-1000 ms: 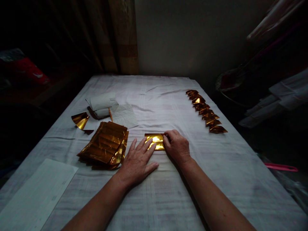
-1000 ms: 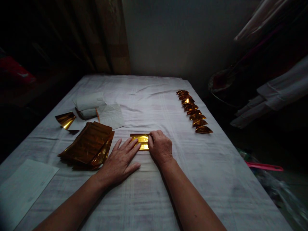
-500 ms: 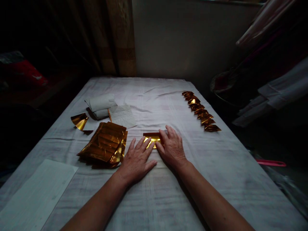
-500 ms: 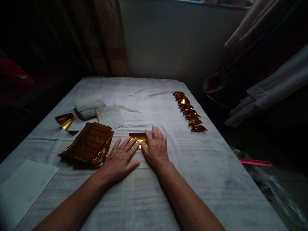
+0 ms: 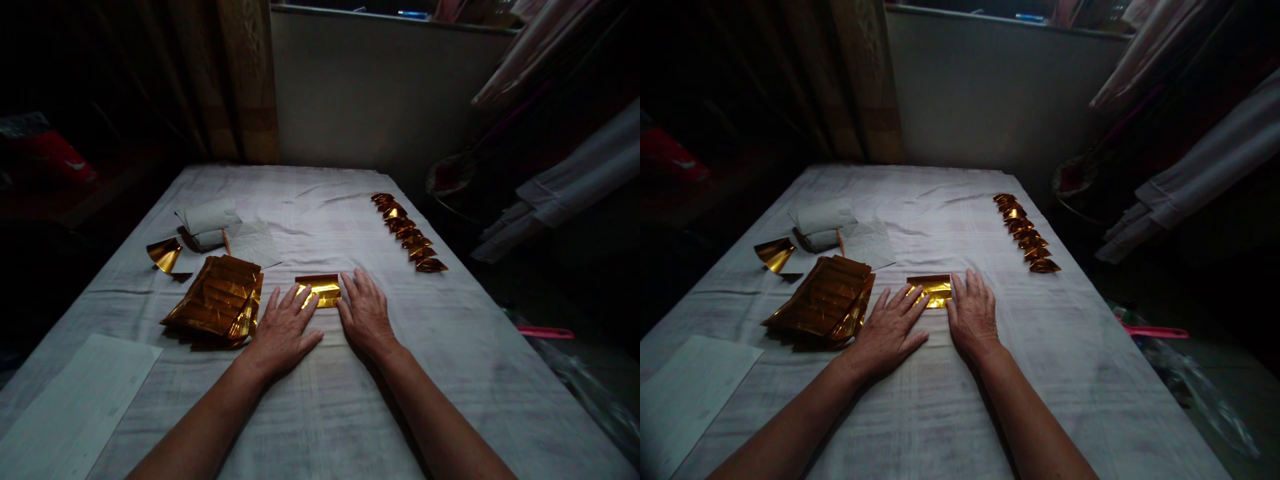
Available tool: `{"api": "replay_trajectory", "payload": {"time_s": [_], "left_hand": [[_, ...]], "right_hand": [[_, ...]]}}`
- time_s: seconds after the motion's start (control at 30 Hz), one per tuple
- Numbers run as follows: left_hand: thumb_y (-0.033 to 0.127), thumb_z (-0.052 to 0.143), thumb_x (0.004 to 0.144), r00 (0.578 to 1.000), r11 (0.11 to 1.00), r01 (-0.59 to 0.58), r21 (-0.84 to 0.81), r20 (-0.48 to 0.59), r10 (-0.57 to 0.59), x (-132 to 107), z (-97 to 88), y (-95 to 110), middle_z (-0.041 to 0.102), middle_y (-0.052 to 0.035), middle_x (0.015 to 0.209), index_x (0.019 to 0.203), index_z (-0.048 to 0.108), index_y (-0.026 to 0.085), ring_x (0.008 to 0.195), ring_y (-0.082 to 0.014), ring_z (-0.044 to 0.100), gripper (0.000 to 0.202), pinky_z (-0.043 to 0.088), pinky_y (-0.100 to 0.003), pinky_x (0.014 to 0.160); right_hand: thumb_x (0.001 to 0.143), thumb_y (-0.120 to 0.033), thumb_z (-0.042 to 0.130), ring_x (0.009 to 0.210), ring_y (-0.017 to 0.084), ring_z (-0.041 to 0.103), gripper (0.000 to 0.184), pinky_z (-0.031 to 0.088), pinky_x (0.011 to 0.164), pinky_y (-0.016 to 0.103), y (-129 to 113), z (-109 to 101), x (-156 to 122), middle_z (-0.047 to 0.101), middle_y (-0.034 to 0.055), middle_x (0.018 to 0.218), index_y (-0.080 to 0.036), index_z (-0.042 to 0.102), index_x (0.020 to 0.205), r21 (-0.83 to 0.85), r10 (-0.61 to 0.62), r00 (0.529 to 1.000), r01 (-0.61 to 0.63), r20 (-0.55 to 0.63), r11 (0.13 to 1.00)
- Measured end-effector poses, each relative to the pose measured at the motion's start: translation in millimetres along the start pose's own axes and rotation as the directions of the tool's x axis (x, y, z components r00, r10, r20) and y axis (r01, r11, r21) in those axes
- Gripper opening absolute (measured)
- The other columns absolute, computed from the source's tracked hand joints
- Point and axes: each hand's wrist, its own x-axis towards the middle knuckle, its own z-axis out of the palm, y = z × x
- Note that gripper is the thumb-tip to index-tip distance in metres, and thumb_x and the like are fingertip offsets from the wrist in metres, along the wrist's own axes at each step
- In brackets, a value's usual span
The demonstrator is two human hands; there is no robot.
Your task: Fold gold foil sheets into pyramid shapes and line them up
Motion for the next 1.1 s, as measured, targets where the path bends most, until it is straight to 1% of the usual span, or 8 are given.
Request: {"api": "replay_trajectory", "payload": {"time_s": [0.13,0.23,0.37,0.43,0.6,0.8,0.97,1.1], "left_hand": [[0.057,0.043,0.096,1.000,1.000,-0.002,-0.015,0.009,0.002,1,-3.8,1,0.038,-0.0055,0.157,0.146,0.042,0.038,0.147,-0.0312,0.027,0.054,0.013,-0.059,0.119],[0.057,0.042,0.096,1.000,1.000,-0.009,-0.030,0.009,0.009,2,-5.7,2,0.039,-0.0056,0.157,0.145,0.044,0.041,0.146,-0.0325,0.029,0.051,0.015,-0.061,0.118],[0.054,0.044,0.096,1.000,1.000,-0.007,-0.028,-0.001,0.007,1,-4.8,2,0.038,-0.0056,0.158,0.147,0.041,0.041,0.147,-0.0325,0.028,0.052,0.016,-0.061,0.118],[0.055,0.044,0.096,1.000,1.000,-0.005,-0.031,0.003,0.005,1,-4.0,2,0.038,-0.0059,0.158,0.148,0.039,0.041,0.147,-0.0321,0.027,0.053,0.016,-0.062,0.118],[0.054,0.045,0.096,1.000,1.000,-0.001,-0.025,0.015,0.001,1,-5.7,2,0.037,-0.0073,0.158,0.146,0.044,0.038,0.148,-0.0318,0.027,0.052,0.016,-0.062,0.118],[0.051,0.050,0.095,0.999,0.999,0.034,0.042,0.002,-0.035,-9,-11.1,-2,0.035,-0.0089,0.159,0.145,0.046,0.036,0.147,-0.0331,0.029,0.052,0.016,-0.062,0.117],[0.052,0.050,0.094,0.999,0.995,0.017,0.095,-0.046,-0.012,-18,-15.6,-6,0.041,-0.0099,0.155,0.141,0.052,0.031,0.146,-0.0330,0.031,0.051,0.013,-0.061,0.118],[0.050,0.047,0.096,0.999,0.994,-0.013,0.112,-0.034,0.017,-23,-18.9,-7,0.047,-0.0074,0.152,0.141,0.052,0.027,0.144,-0.0313,0.035,0.051,0.012,-0.060,0.119]], "right_hand": [[0.096,-0.020,0.041,0.141,0.031,0.036,0.048,0.031,0.111,0.049,-4,-3,-2,0.042,0.0185,0.151,-0.017,0.047,0.144,0.010,-0.012,1.000,0.013,-0.015,1.000],[0.098,-0.020,0.039,0.142,0.029,0.036,0.046,0.030,0.112,0.049,-4,-7,-8,0.043,0.0162,0.152,-0.019,0.050,0.143,0.026,-0.063,0.998,0.063,-0.002,0.998],[0.100,-0.032,0.042,0.146,0.030,0.030,0.046,0.025,0.115,0.051,-5,-15,-21,0.038,0.0110,0.156,-0.021,0.050,0.143,0.048,-0.216,0.965,0.211,0.152,0.976],[0.100,-0.037,0.043,0.146,0.030,0.030,0.049,0.023,0.116,0.053,-5,-19,-26,0.037,0.0101,0.157,-0.021,0.047,0.145,0.051,-0.242,0.944,0.236,0.223,0.970],[0.100,-0.041,0.041,0.146,0.029,0.029,0.054,0.021,0.117,0.054,-3,-26,-32,0.036,0.0092,0.157,-0.018,0.041,0.149,0.039,-0.221,0.932,0.219,0.287,0.975],[0.100,-0.041,0.042,0.147,0.028,0.029,0.054,0.023,0.118,0.054,-3,-26,-32,0.034,0.0078,0.157,-0.019,0.041,0.149,0.055,-0.199,0.939,0.191,0.282,0.980],[0.100,-0.042,0.042,0.147,0.029,0.029,0.055,0.022,0.118,0.055,-3,-27,-32,0.033,0.0073,0.158,-0.019,0.040,0.150,0.071,-0.189,0.938,0.176,0.290,0.982],[0.100,-0.042,0.042,0.146,0.029,0.030,0.055,0.022,0.118,0.055,-4,-29,-31,0.034,0.0079,0.157,-0.019,0.040,0.149,0.072,-0.186,0.938,0.172,0.293,0.982]]}}
